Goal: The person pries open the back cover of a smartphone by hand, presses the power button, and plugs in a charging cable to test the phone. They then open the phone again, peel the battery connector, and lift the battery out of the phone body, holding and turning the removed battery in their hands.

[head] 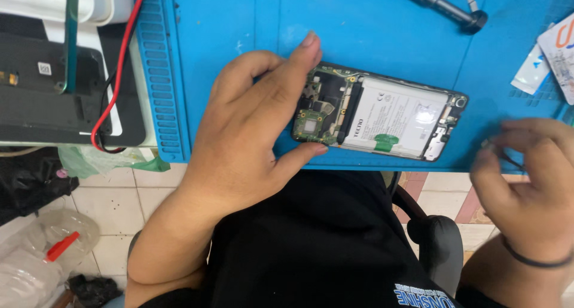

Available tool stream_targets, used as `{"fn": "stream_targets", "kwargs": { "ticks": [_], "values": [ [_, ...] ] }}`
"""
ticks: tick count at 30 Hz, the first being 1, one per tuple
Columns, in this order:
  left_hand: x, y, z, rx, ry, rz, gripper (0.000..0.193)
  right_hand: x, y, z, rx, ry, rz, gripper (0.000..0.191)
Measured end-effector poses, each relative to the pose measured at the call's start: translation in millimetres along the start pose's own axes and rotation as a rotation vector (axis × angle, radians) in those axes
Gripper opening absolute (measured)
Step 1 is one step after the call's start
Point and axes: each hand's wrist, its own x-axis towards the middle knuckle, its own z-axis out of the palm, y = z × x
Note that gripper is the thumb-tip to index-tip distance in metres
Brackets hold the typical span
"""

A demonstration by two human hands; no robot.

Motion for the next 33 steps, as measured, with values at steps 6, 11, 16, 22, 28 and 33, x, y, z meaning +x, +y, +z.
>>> {"fn": "stream_targets", "kwargs": {
  "ticks": [6, 11, 16, 22, 28, 33],
  "values": [
    [-4.3, -4.2, -1.1, 0.003, 0.022, 0.02, 0.1, 18.2, -28.1, -31.6, -0.089, -0.284, 0.01, 0.034],
    [-10.1, -6.2, 0.2, -0.004, 0.045, 0.02, 0.098, 76.6, -71.5, -35.0, 0.038, -0.386, -0.491, 0.022],
    [-17.2, -9.5, -1.0, 0.006, 0.056, 0.015, 0.097, 120.2, -108.1, -2.1, 0.118, -0.397, -0.578, 0.016],
    [-25.0, -16.4, 1.0, -0.03, 0.133, 0.028, 0.097, 143.2, -127.1, 6.1, 0.037, -0.393, -0.739, 0.021],
    [-27.7, -18.8, 4.2, -0.026, 0.131, 0.015, 0.095, 149.2, -135.9, 2.1, -0.106, -0.516, -0.718, 0.023],
    [-26.9, -17.4, 3.5, -0.041, 0.121, 0.018, 0.097, 152.3, -138.5, 9.1, -0.155, -0.691, -0.55, 0.021]
  ]
}}
